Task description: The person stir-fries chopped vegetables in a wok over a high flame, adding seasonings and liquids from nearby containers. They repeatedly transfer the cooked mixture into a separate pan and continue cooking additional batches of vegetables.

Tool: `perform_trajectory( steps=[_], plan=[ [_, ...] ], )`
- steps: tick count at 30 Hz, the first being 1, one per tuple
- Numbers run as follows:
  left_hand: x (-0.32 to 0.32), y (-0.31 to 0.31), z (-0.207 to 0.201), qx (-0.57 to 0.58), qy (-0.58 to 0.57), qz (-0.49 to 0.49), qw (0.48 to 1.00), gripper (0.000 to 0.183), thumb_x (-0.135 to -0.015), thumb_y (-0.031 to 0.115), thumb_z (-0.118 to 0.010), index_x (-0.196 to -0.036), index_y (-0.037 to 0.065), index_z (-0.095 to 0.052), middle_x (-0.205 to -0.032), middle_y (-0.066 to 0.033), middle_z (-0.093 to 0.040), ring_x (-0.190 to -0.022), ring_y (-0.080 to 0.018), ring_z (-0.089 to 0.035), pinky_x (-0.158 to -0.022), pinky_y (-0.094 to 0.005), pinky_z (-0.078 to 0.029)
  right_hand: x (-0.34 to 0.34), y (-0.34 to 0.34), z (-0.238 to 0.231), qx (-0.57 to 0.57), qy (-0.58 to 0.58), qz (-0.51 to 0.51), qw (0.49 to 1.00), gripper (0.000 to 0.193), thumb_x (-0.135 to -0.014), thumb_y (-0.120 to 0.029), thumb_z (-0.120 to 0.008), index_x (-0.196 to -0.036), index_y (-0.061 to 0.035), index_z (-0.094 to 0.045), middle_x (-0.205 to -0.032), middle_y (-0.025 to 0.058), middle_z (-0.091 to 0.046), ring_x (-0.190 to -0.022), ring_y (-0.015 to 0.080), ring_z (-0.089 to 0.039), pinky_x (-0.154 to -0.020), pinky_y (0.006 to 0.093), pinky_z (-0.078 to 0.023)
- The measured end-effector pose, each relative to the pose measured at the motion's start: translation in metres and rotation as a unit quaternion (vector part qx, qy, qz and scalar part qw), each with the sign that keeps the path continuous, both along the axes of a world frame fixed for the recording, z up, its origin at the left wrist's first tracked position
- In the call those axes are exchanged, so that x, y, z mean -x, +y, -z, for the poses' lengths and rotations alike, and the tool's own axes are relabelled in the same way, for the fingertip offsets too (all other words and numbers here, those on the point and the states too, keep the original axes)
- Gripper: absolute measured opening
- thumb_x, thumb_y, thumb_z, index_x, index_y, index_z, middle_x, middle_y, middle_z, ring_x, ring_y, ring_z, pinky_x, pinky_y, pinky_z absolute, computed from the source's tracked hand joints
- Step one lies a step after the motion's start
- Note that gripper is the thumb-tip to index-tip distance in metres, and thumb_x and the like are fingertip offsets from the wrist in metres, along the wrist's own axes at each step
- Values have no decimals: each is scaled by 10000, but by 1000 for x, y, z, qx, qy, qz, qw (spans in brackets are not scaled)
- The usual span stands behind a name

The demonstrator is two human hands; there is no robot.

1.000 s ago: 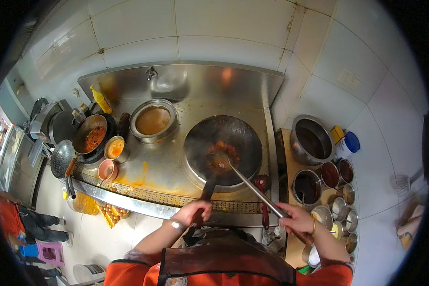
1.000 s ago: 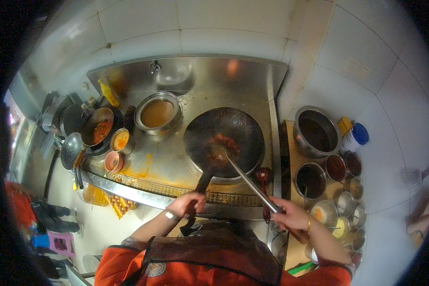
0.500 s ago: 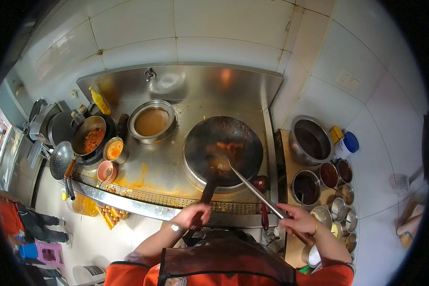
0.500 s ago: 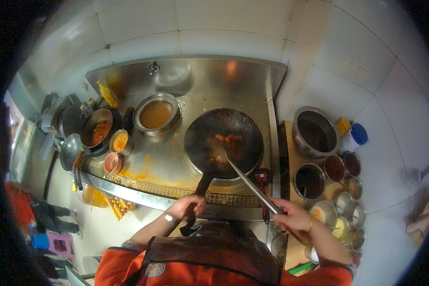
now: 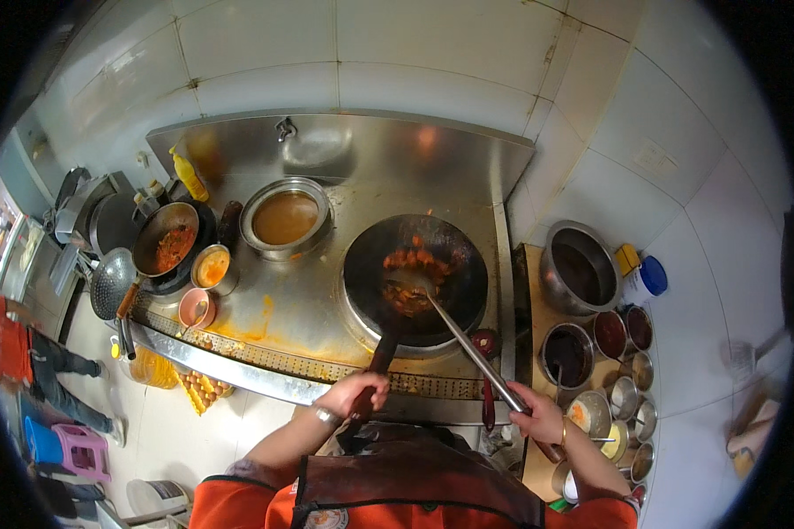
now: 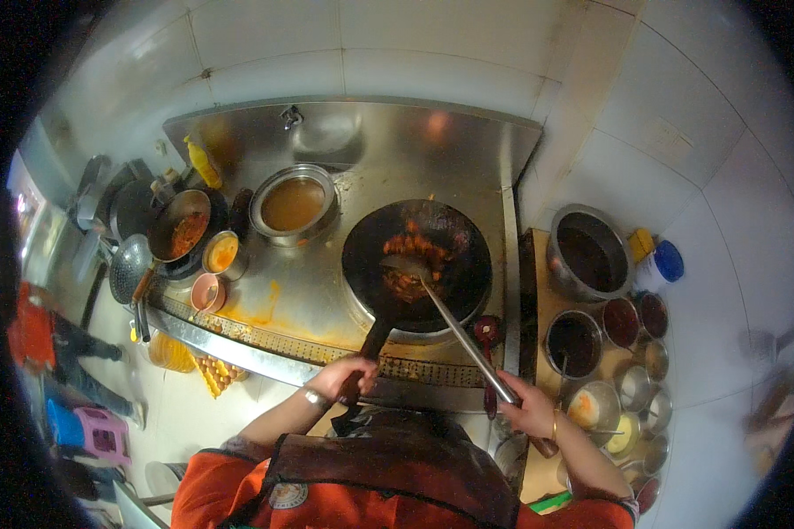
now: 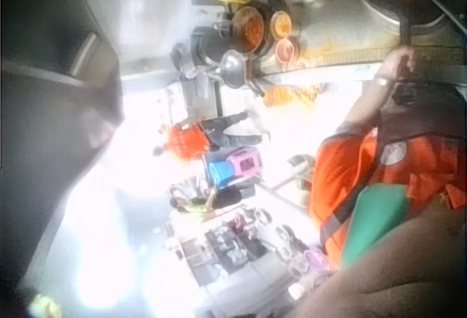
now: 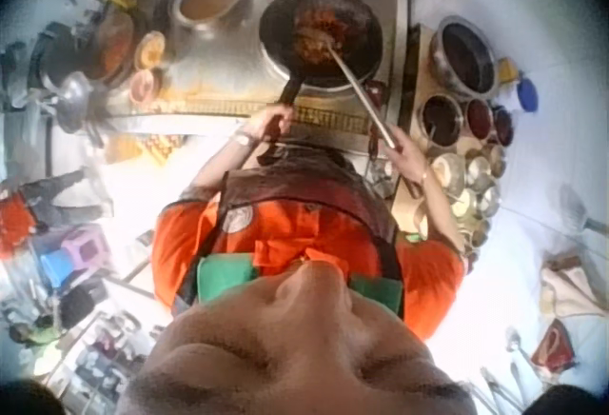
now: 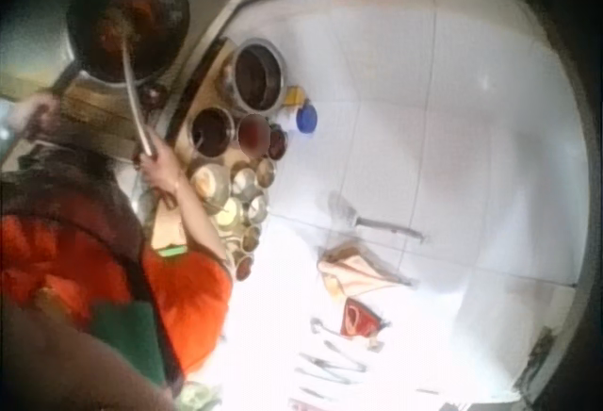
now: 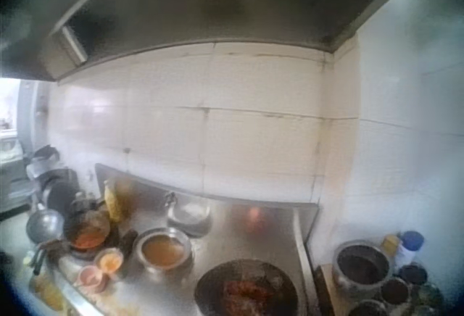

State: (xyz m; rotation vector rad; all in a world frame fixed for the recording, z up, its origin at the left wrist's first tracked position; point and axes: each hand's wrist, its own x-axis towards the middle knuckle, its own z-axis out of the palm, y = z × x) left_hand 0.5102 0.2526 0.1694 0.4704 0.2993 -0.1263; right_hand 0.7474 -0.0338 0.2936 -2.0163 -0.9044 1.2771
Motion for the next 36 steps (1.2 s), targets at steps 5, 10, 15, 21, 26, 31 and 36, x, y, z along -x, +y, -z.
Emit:
perform_trajectory(
  steps=[5,10,15,21,26,31,36],
  plan=[
    [-37,15,40,-55,91,-46,993,113,-849,141,-550,-875,43,-500,-675,-38,-518,-577,-141,-505,-540,-272,-436,-22,47,26,-93,-263,-74,957,607,-826,-122,-519,-1379,-162,-269,-803,163,-585,-665,323,-592,-609,371,-469],
    [-18,2,3,-259,118,-129,950,283,-880,189,-549,-1095,10,-500,-784,-62,-576,-638,-142,-544,-567,-255,-464,-54,99,76,114,-396,-61,909,608,-835,-134,-510,-1387,-153,-256,-867,203,-598,-787,389,-574,-683,416,-457],
    [83,5,54,-289,88,-215,929,297,-911,138,-470,-1174,0,-474,-871,-83,-601,-710,-147,-575,-646,-259,-487,-42,121,104,-132,-159,-8,978,568,-886,-100,-443,-1407,-150,-221,-741,93,-542,-596,216,-554,-531,368,-455],
    [203,-20,91,-205,290,-360,863,259,-887,56,-416,-1128,-17,-473,-835,-106,-607,-678,-173,-592,-629,-275,-506,36,292,59,-118,466,109,870,162,-918,-169,-453,-1075,-130,-460,-684,10,-466,-487,65,-400,-428,241,-330],
    [256,-37,110,-129,308,-416,846,234,-885,66,-432,-1101,-8,-484,-821,-123,-605,-637,-198,-601,-604,-294,-516,75,433,110,-113,332,24,936,61,-876,-118,-507,-859,-86,-458,-655,31,-485,-500,108,-492,-440,270,-431],
    [298,-31,114,-74,335,-441,829,194,-876,80,-466,-1049,-5,-496,-796,-119,-608,-617,-197,-597,-572,-285,-505,101,493,133,-12,488,91,868,131,-896,-149,-481,-818,-46,-462,-640,6,-479,-479,77,-495,-451,261,-449],
    [309,6,121,-106,327,-416,842,203,-863,76,-475,-1041,-18,-493,-807,-121,-607,-647,-193,-595,-593,-280,-504,123,472,104,-75,801,133,579,216,-920,-172,-440,-917,23,-534,-665,-4,-481,-544,77,-537,-506,270,-477]
  ],
)
